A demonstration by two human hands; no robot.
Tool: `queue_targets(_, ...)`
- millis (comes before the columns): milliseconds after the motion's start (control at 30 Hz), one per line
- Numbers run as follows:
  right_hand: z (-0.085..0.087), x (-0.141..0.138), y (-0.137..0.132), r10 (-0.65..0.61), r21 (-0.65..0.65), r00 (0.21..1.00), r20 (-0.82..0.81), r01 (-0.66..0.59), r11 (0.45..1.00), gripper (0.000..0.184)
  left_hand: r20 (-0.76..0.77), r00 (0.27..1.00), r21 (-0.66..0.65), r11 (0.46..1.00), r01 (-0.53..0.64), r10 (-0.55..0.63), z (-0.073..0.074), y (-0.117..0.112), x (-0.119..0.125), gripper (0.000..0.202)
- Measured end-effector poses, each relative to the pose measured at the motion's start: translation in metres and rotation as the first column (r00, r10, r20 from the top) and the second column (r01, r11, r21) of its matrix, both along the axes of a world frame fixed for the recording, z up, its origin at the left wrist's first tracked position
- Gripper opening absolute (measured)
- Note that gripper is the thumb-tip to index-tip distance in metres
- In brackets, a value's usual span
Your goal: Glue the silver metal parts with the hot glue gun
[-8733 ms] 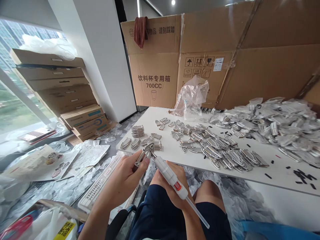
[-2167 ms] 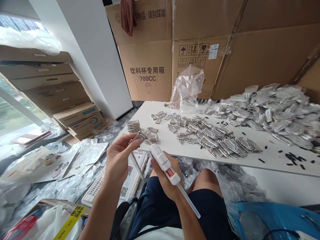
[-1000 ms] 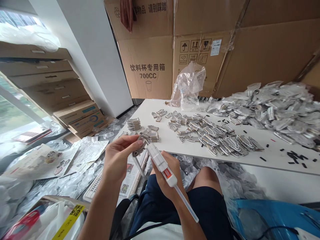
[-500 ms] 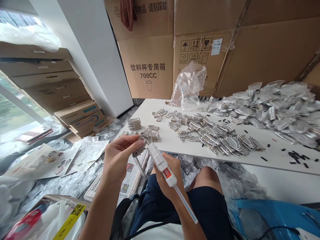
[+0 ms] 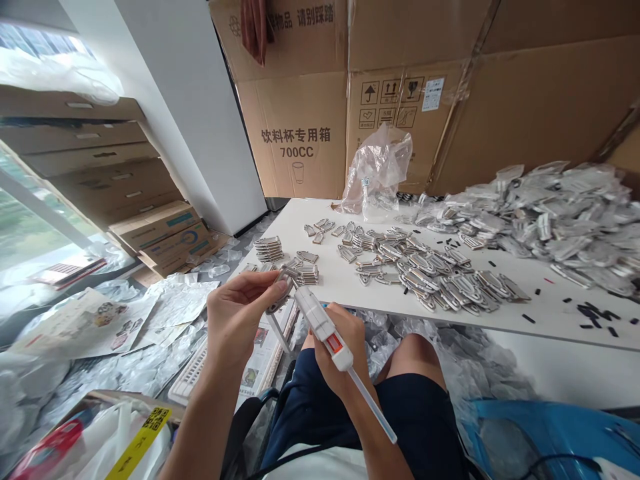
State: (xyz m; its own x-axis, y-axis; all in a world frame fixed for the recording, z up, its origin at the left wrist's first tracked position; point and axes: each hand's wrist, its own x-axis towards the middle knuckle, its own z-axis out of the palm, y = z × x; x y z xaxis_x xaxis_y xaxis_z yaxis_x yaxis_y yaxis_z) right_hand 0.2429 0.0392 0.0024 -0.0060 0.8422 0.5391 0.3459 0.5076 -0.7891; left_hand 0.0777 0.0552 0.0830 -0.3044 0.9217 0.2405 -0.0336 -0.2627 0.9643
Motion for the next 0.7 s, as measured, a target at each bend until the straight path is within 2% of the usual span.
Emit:
queue_targets(133,-0.003,0.001,0.003,-0.130,0.179,0.981,0.144,0.104,0.978,0.024,-0.039,0.998,0.011,0.999,-0.042,0.043,-0.001,0.001,0.003,0.024)
queue_targets(267,-0.004,-0.006,0.001,-0.257,0.296,0.948,0.188,0.195,0.935,0.014,0.054,0.999,-0.032,0.999,-0.007,0.009,0.002,0.002,0.004,0.023)
queue_targets(333,-0.005,-0.008,0.001,-0.373,0.352,0.911,0.176,0.295,0.888,0.016,0.104,0.995,-0.056,0.998,0.011,-0.006,0.004,0.003,0.002,0.023)
queue_targets(400,-0.008,-0.003,0.003,-0.520,0.364,0.841,0.148,0.443,0.819,0.017,0.132,0.991,-0.064,0.998,-0.001,0.010,0.005,0.004,-0.003,0.025)
queue_targets(467,-0.011,0.007,0.008,-0.633,0.296,0.768,0.092,0.586,0.754,0.022,0.146,0.989,-0.061,0.998,-0.022,0.031,0.006,0.007,-0.011,0.029)
queue_targets(500,-0.013,0.013,0.011,-0.655,0.234,0.754,0.048,0.629,0.741,0.024,0.152,0.988,-0.057,0.998,-0.029,0.037,0.006,0.009,-0.015,0.031)
queue_targets(533,-0.014,0.018,0.015,-0.646,0.155,0.763,-0.010,0.640,0.753,0.026,0.159,0.986,-0.052,0.998,-0.039,0.047,0.006,0.011,-0.020,0.032)
queue_targets(567,-0.015,0.024,0.018,-0.613,0.055,0.786,-0.083,0.617,0.785,0.029,0.165,0.984,-0.047,0.997,-0.055,0.062,0.006,0.014,-0.024,0.033)
queue_targets(633,-0.015,0.031,0.023,-0.494,-0.170,0.818,-0.295,0.464,0.869,0.035,0.158,0.981,-0.033,0.994,-0.106,0.110,0.002,0.023,-0.034,0.034)
queue_targets(700,-0.016,0.035,0.028,-0.390,-0.303,0.760,-0.520,0.263,0.916,0.037,0.106,0.981,-0.020,0.987,-0.162,0.163,-0.005,0.033,-0.045,0.036)
